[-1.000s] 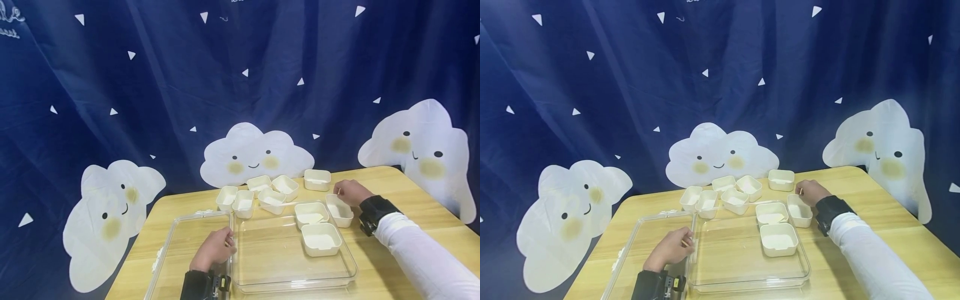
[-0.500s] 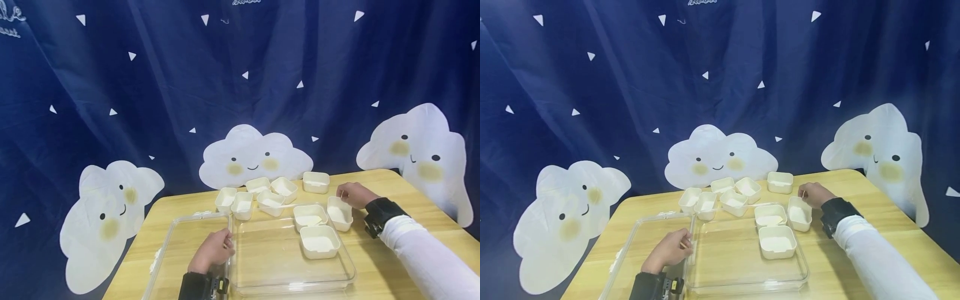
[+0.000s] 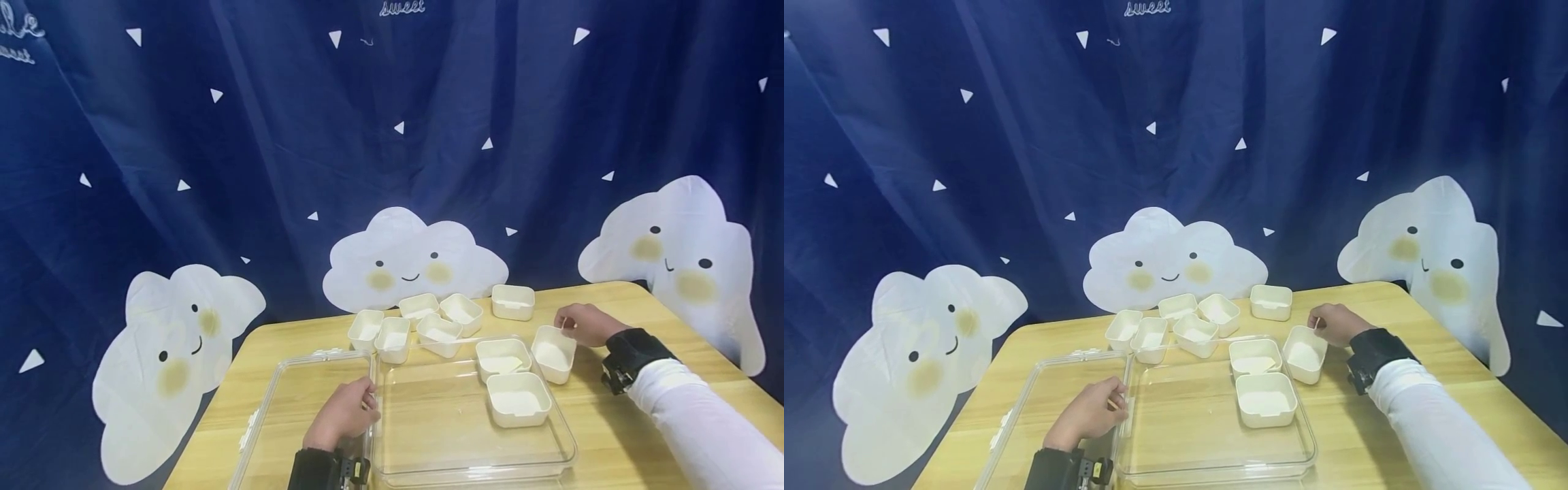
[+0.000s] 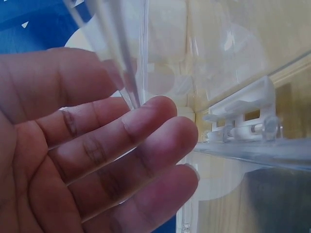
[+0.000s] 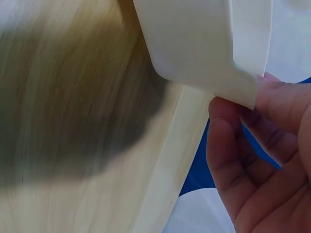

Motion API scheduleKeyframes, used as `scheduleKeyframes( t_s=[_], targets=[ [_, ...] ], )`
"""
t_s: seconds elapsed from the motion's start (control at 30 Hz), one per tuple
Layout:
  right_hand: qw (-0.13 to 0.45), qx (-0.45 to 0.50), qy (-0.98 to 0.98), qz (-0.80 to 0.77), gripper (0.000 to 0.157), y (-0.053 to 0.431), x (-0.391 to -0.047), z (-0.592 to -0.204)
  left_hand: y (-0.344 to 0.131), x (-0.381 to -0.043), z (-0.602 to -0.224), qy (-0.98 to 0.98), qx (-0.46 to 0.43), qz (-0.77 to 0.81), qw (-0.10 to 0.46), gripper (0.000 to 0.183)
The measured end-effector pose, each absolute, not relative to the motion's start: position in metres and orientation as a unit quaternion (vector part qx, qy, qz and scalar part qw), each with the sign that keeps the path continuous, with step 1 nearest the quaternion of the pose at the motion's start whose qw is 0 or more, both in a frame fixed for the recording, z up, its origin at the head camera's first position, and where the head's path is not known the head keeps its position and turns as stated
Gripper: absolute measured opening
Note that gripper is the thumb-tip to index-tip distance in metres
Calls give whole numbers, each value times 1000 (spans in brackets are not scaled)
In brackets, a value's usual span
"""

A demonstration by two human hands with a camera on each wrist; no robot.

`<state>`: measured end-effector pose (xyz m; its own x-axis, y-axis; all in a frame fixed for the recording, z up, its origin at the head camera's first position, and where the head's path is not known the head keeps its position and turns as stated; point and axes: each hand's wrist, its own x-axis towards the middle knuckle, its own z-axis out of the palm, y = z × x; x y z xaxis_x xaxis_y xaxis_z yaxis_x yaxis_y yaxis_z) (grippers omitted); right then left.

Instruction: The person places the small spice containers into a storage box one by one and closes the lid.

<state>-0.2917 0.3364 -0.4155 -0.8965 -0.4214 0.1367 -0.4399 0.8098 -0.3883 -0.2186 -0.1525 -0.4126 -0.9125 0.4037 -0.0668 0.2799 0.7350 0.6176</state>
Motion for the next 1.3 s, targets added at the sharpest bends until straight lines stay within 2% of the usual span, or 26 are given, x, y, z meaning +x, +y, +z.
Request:
scheduleKeyframes(
  t_s=[0.17, 0.53, 1.3],
  targets=[
    [18, 229, -950, 212, 7, 339, -288, -413, -152, -219, -415, 927, 181, 314, 95, 31],
    [-26, 171, -955, 239, 6, 349, -284, -413, -151, -218, -414, 924, 186, 318, 98, 32],
    [-24, 149, -951, 269, 4, 353, -281, -415, -152, -219, -414, 927, 182, 314, 96, 33]
  ],
)
